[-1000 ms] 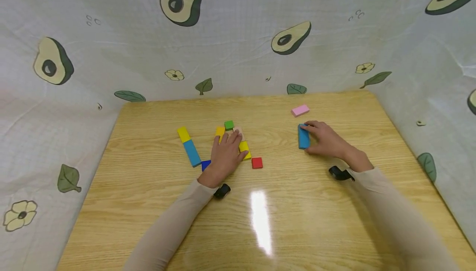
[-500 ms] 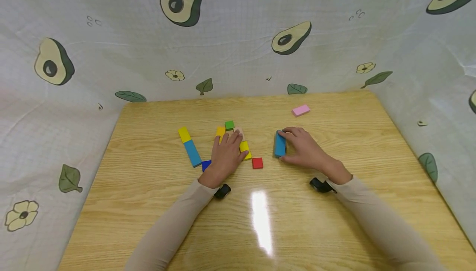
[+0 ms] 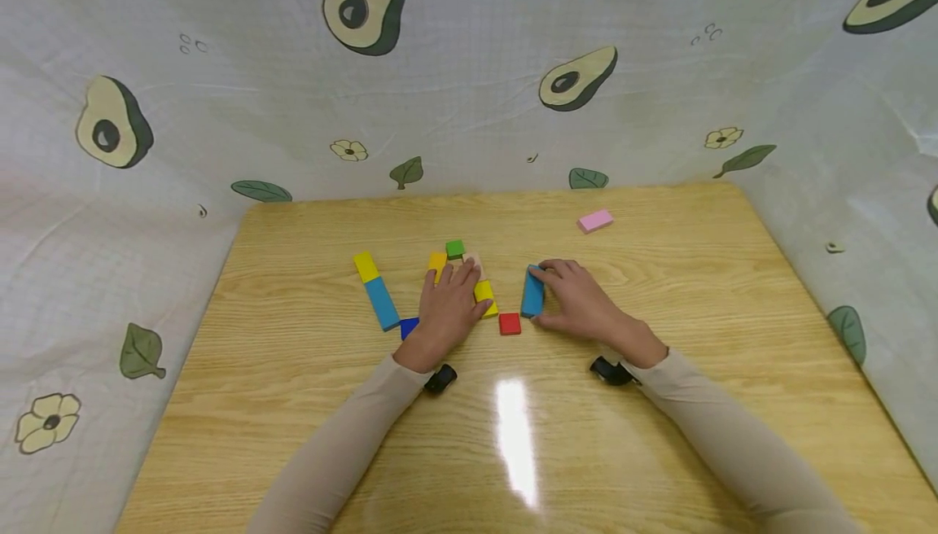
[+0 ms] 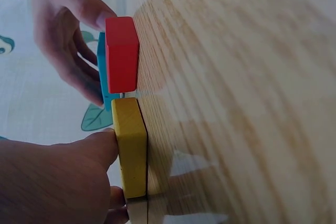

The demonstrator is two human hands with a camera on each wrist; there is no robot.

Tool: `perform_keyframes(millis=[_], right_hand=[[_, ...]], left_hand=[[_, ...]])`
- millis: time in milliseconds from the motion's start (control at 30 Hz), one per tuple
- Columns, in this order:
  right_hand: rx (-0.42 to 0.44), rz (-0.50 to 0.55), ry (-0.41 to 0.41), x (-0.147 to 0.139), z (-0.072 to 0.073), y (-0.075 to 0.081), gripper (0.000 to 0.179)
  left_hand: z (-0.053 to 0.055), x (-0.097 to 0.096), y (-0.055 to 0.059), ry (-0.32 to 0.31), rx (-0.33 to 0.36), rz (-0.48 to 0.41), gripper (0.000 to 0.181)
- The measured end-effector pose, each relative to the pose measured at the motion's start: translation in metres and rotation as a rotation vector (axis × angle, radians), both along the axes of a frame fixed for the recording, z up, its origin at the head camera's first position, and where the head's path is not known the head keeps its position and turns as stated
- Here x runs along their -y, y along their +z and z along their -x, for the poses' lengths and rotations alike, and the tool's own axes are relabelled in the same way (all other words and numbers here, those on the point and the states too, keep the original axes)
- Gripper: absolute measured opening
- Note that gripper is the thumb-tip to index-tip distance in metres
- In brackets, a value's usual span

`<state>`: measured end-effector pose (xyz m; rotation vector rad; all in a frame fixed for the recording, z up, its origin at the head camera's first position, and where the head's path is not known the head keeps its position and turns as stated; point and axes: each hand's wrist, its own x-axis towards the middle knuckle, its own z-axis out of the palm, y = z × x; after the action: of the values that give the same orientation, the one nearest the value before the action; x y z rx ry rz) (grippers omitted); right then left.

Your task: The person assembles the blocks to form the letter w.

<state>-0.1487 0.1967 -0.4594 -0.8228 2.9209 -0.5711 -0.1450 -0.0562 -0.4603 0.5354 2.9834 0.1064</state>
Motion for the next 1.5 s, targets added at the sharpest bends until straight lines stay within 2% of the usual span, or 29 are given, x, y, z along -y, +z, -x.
perform_keyframes(millis=[300,467,600,767,1000,1267,1500], right_hand=[[-0.018,-0.009,0.012,0.003,-0.002,0.000,0.083],[0.005,0.015,0.002,-0.003,-0.001,0.001,0.090],[0.013,0.036,-0.075,-0.015,0.008,0.007,0.088],[-0.010,0.058,-0.230,-0.035,0.028,0.011,0.076],[-0.006,0.050,-0.391,-0.059,0.052,0.008,0.072],[0.036,0.020,-0.458,-0.068,0.070,0.008,0.079],[0.039,0.048,-0.477,-0.069,0.079,0.005,0.080]], left_hand=[[0.000,0.000,-0.001,-0.002,-0.013,0.007,0.065],[-0.001,-0.001,0.000,0.003,-0.009,0.018,0.066],[-0.001,0.000,0.000,0.002,-0.003,0.012,0.067],[0.000,0.001,0.000,-0.001,-0.019,0.018,0.066],[0.000,0.000,0.000,0.001,-0.005,0.007,0.067],[0.000,-0.002,0.001,0.000,-0.001,0.003,0.067],[-0.002,0.000,0.000,-0.006,-0.027,0.017,0.065]])
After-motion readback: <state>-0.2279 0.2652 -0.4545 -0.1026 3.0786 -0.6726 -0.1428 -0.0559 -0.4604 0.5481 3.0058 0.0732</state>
